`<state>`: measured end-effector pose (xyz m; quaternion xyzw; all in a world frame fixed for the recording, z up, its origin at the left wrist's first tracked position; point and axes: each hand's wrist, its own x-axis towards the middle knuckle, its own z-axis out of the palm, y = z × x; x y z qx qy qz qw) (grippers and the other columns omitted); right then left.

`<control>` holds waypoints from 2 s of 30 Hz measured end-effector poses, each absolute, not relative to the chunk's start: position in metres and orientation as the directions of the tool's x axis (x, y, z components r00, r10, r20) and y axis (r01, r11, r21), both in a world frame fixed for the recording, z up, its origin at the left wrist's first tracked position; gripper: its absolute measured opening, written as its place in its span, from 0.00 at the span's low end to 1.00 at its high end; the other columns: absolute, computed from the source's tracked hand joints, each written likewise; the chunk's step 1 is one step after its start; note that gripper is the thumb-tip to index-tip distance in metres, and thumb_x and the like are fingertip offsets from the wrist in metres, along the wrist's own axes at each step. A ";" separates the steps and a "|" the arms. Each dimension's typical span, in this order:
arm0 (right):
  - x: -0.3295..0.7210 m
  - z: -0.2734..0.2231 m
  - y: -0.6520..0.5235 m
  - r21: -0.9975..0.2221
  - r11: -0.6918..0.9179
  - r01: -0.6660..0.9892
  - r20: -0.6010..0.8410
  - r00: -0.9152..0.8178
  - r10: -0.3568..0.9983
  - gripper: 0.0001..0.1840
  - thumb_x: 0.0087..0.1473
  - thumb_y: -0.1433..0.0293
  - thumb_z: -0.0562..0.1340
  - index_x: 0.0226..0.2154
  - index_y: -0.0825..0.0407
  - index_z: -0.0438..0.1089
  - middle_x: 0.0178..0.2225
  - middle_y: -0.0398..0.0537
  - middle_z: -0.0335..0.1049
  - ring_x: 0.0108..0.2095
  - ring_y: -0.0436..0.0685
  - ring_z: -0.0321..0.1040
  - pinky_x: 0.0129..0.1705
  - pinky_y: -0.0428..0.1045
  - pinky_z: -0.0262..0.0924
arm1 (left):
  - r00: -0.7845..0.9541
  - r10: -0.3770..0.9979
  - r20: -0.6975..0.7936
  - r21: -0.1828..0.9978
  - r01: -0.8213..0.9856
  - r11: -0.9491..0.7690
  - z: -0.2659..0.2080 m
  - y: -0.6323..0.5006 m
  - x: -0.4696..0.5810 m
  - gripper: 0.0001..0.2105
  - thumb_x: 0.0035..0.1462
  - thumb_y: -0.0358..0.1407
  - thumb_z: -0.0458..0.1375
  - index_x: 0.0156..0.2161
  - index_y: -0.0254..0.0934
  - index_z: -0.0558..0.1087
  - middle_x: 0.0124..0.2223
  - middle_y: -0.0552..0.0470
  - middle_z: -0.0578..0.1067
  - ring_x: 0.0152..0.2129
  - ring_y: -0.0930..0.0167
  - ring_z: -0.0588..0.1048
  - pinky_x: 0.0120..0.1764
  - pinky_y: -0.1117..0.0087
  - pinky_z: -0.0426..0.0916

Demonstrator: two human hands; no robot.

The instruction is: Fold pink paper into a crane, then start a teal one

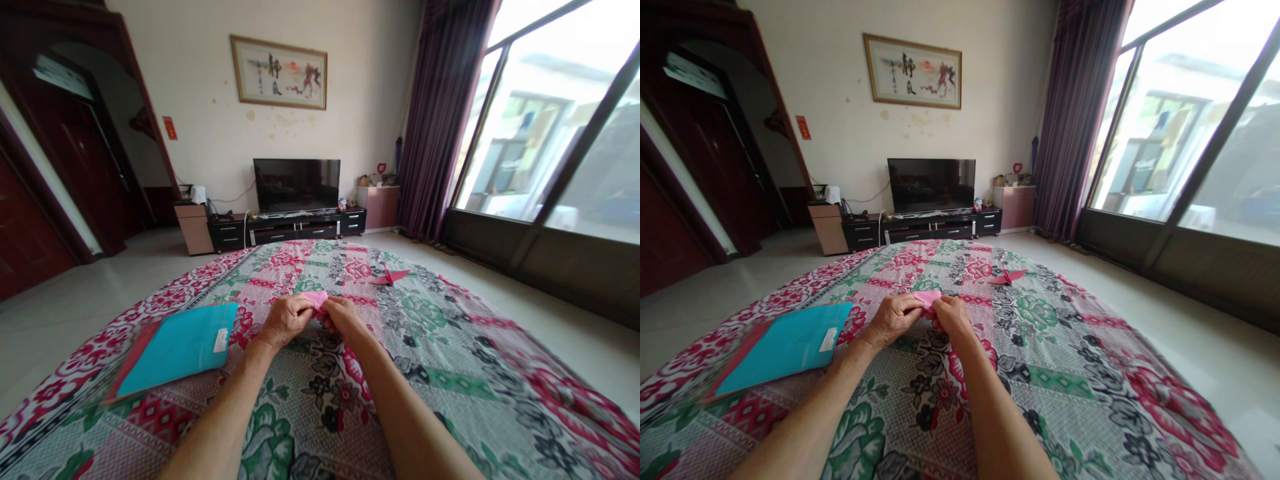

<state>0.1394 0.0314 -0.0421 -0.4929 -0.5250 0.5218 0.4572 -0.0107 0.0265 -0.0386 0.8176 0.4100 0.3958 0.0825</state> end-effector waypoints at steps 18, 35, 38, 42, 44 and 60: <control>0.140 -0.046 0.035 -1.000 -0.009 -0.024 -0.006 -0.144 0.990 0.08 0.40 0.69 0.54 0.21 0.55 0.66 0.16 0.40 0.62 0.13 0.44 0.54 0.13 0.40 0.47 | 0.335 0.686 0.646 0.434 0.578 -0.691 -0.040 0.027 -0.011 0.07 0.51 0.28 0.56 0.29 0.37 0.77 0.31 0.51 0.77 0.28 0.73 0.74 0.33 0.75 0.66; 0.141 -0.045 0.034 -0.999 -0.003 -0.053 0.005 -0.156 0.988 0.08 0.39 0.69 0.53 0.21 0.55 0.65 0.15 0.39 0.61 0.12 0.43 0.53 0.13 0.39 0.46 | 0.307 0.706 0.638 0.468 0.573 -0.673 -0.038 0.026 -0.012 0.06 0.50 0.28 0.57 0.28 0.37 0.77 0.30 0.51 0.77 0.26 0.73 0.74 0.31 0.75 0.65; 0.141 -0.045 0.033 -0.999 -0.007 -0.051 0.001 -0.158 0.987 0.08 0.39 0.69 0.53 0.22 0.55 0.66 0.16 0.39 0.61 0.13 0.43 0.54 0.13 0.40 0.46 | 0.308 0.709 0.634 0.469 0.575 -0.670 -0.037 0.025 -0.012 0.06 0.50 0.28 0.57 0.28 0.37 0.77 0.29 0.51 0.77 0.26 0.73 0.74 0.30 0.75 0.65; 0.141 -0.045 0.033 -0.998 0.009 -0.057 0.018 -0.161 0.987 0.07 0.39 0.69 0.54 0.21 0.55 0.65 0.16 0.40 0.62 0.13 0.44 0.54 0.13 0.40 0.46 | 0.310 0.718 0.623 0.489 0.562 -0.667 -0.036 0.024 -0.012 0.06 0.49 0.27 0.57 0.27 0.37 0.77 0.28 0.52 0.77 0.25 0.74 0.73 0.29 0.76 0.65; 0.140 -0.045 0.033 -0.998 0.016 -0.057 0.025 -0.161 0.987 0.07 0.39 0.69 0.54 0.21 0.55 0.65 0.16 0.39 0.61 0.13 0.44 0.54 0.13 0.40 0.46 | 0.313 0.722 0.618 0.512 0.537 -0.671 -0.035 0.024 -0.012 0.06 0.49 0.27 0.57 0.27 0.37 0.76 0.28 0.53 0.77 0.25 0.75 0.73 0.29 0.76 0.65; 0.135 -0.037 0.028 -0.996 0.010 -0.085 0.020 -0.122 0.992 0.07 0.36 0.71 0.55 0.23 0.55 0.66 0.16 0.40 0.64 0.14 0.44 0.55 0.14 0.40 0.47 | 0.188 0.813 0.550 0.641 0.530 -0.556 -0.028 0.016 -0.009 0.06 0.49 0.32 0.57 0.24 0.35 0.74 0.24 0.54 0.73 0.22 0.75 0.69 0.26 0.77 0.61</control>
